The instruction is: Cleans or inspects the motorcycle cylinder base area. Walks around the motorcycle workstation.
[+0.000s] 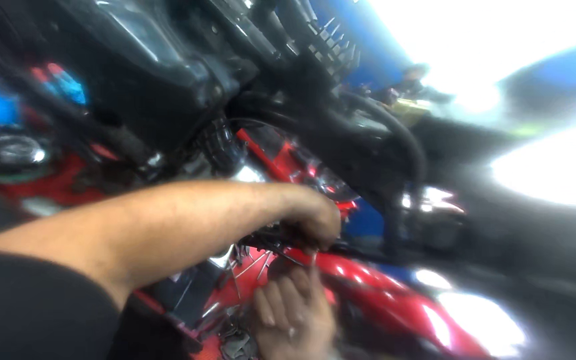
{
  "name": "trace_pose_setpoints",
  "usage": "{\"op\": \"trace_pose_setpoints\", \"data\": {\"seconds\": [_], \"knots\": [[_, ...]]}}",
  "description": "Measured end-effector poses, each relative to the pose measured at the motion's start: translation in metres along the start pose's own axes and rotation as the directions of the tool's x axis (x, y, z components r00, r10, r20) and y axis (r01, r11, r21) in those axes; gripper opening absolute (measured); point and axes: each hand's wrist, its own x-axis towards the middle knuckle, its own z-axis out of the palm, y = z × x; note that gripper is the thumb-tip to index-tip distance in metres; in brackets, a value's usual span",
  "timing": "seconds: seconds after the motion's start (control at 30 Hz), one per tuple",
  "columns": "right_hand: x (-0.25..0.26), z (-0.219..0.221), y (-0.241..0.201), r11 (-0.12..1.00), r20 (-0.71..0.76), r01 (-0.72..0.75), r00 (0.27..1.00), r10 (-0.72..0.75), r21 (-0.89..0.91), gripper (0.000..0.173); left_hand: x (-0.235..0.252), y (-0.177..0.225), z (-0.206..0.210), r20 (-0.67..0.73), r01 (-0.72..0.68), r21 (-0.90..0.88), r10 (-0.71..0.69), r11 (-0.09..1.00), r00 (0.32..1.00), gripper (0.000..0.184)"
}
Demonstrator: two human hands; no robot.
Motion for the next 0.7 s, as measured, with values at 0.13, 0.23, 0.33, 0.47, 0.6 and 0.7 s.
{"op": "trace_pose_setpoints", "data": {"seconds": [0.13,0.23,0.33,0.47,0.6,0.7], "knots": [[0.005,0.01,0.008,0.981,-0.099,0.109,0.987,-0.126,-0.16,0.056,0.007,0.0,-0.005,0.039,-0.041,0.09,0.038,0.995,0.999,0.026],[-0.003,-0.017,-0.004,0.925,0.004,0.105,0.994,-0.111,-0.364,0.043,0.001,-0.005,-0.006,0.04,-0.104,0.015,0.104,0.994,0.994,0.039],[0.0,-0.048,-0.014,0.724,0.003,0.101,0.991,-0.135,-0.682,0.043,-0.005,-0.017,-0.009,-0.054,-0.201,0.112,0.208,0.973,0.977,0.06],[0.025,-0.09,0.011,0.387,-0.26,-0.133,0.918,-0.299,-0.912,0.021,-0.005,-0.04,-0.005,-0.258,-0.108,0.404,0.227,0.908,0.939,0.041],[0.062,-0.093,0.035,0.318,-0.179,-0.045,0.896,-0.406,-0.947,0.031,-0.015,-0.062,0.014,-0.297,0.099,0.638,0.125,0.764,0.947,0.009],[0.073,-0.105,0.038,0.476,-0.122,0.049,0.939,-0.321,-0.878,0.025,-0.003,-0.085,0.038,-0.283,0.144,0.717,0.096,0.683,0.954,0.008]]}}
